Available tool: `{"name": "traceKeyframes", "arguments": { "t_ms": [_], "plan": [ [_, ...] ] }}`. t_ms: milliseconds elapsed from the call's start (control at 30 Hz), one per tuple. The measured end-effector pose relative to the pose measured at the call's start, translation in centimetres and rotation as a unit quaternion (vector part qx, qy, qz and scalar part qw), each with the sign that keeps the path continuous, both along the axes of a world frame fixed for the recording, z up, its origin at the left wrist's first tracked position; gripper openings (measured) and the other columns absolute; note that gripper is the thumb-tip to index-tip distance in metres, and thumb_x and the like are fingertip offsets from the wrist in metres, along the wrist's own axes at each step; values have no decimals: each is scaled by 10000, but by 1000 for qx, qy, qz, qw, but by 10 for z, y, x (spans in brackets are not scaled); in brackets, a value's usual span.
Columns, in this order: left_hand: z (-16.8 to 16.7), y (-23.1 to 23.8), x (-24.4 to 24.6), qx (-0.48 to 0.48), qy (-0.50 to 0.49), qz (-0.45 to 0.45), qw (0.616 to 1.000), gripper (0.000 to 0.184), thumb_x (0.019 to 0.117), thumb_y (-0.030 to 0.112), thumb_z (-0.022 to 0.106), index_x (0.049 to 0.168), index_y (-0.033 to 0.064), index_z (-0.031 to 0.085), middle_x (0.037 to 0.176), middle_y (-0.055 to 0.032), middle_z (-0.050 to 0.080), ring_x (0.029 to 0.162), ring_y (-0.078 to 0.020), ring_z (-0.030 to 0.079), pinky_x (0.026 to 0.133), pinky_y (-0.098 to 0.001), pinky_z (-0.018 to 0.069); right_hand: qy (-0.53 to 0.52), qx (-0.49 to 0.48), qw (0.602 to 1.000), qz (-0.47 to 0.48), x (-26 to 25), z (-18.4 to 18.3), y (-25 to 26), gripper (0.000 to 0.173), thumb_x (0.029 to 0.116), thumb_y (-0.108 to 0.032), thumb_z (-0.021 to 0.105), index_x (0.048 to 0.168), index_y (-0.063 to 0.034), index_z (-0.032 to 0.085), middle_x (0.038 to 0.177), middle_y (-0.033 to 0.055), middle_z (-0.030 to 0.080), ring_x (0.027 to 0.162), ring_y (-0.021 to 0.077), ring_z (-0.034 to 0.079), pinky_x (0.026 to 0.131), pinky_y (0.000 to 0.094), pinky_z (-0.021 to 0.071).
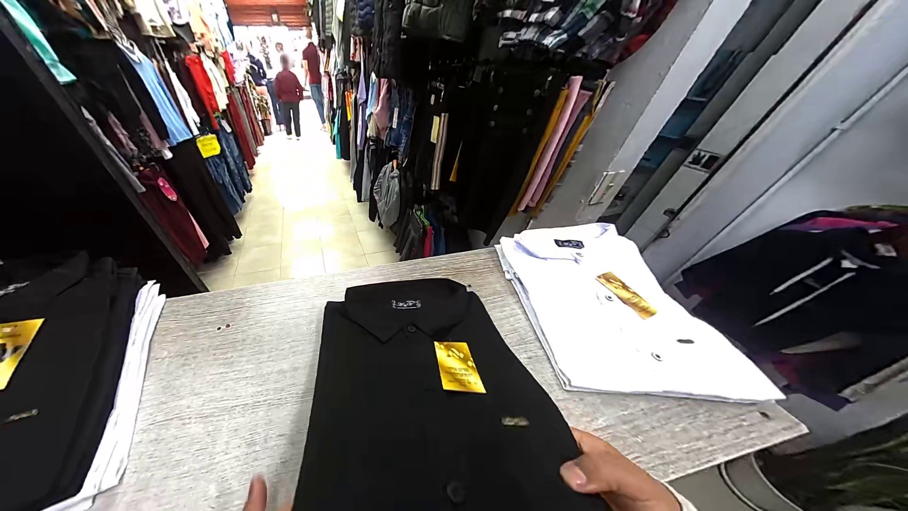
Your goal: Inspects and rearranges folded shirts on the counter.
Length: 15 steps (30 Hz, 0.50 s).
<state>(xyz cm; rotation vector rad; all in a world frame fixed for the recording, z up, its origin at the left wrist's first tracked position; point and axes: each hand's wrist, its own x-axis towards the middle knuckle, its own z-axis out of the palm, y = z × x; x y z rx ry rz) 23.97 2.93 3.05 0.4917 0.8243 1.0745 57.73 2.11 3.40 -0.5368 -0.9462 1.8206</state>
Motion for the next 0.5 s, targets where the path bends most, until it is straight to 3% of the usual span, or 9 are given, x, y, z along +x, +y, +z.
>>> {"name": "traceKeyframes", "arguments": {
  "t_ms": [67, 100, 200, 267, 300, 367, 433, 500],
  "plan": [
    [11, 25, -4, -20, 29, -49, 998, 780, 1039, 548, -21, 1165, 50, 566, 930, -68, 764, 900, -160, 740, 819, -366, 606, -117, -36, 993, -5, 10, 0, 5, 253, 923, -151, 646, 1155, -197, 735, 1033, 21, 779, 934, 95, 746, 832, 290, 622],
    [16, 40, -4, -19, 39, -90, 995, 731, 1055, 488, -20, 1214, 60, 551, 985, -67, 757, 945, -155, 732, 851, -358, 600, -174, -52, 983, -22, 10, 1, 12, 239, 937, -155, 602, 1158, -197, 684, 1022, 15, 777, 915, 107, 750, 815, 304, 632],
    [29, 79, 9, 3, 93, -116, 989, 460, 1123, 286, 185, 1202, 63, 580, 989, -65, 757, 911, -143, 745, 803, -324, 626, -243, -76, 962, -96, 3, 6, 40, 260, 977, -123, 449, 1211, -138, 562, 1004, 14, 757, 886, 125, 748, 781, 320, 642],
    [36, 107, 23, 34, 193, -79, 977, 254, 1118, 180, 342, 1208, 32, 527, 940, -67, 718, 834, -128, 726, 739, -303, 617, -295, -78, 936, -177, 0, 12, 63, 330, 1003, -97, 441, 1332, -76, 447, 991, 40, 719, 836, 130, 735, 736, 316, 631],
    [33, 125, 28, 58, 237, -62, 968, 243, 1101, 145, 403, 1288, 13, 482, 985, -95, 695, 848, -141, 713, 753, -315, 608, -313, -76, 922, -215, 0, 12, 77, 439, 1001, -84, 469, 1431, -50, 383, 1013, 79, 707, 827, 150, 731, 725, 327, 625],
    [16, 165, 33, 88, 283, -28, 955, 455, 1061, 78, 496, 1489, 12, 357, 1142, -202, 660, 935, -220, 701, 820, -384, 585, -323, -72, 907, -262, 0, 8, 103, 557, 1017, -23, 509, 1539, -70, 317, 1042, 138, 704, 824, 175, 724, 732, 338, 609],
    [4, 190, 38, 98, 300, 0, 949, 521, 1022, 8, 547, 1509, 39, 366, 1162, -212, 670, 927, -230, 703, 812, -385, 575, -323, -50, 905, -272, -1, 4, 118, 569, 997, 31, 531, 1529, -80, 361, 1047, 142, 716, 820, 171, 728, 744, 331, 612],
    [0, 195, 40, 112, 301, 14, 947, 466, 996, -32, 575, 1442, 15, 449, 1143, -200, 684, 894, -221, 710, 788, -369, 586, -320, -34, 907, -272, -3, 3, 120, 546, 968, 48, 556, 1488, -49, 424, 1064, 142, 716, 834, 171, 727, 753, 324, 615]
  ]
}}
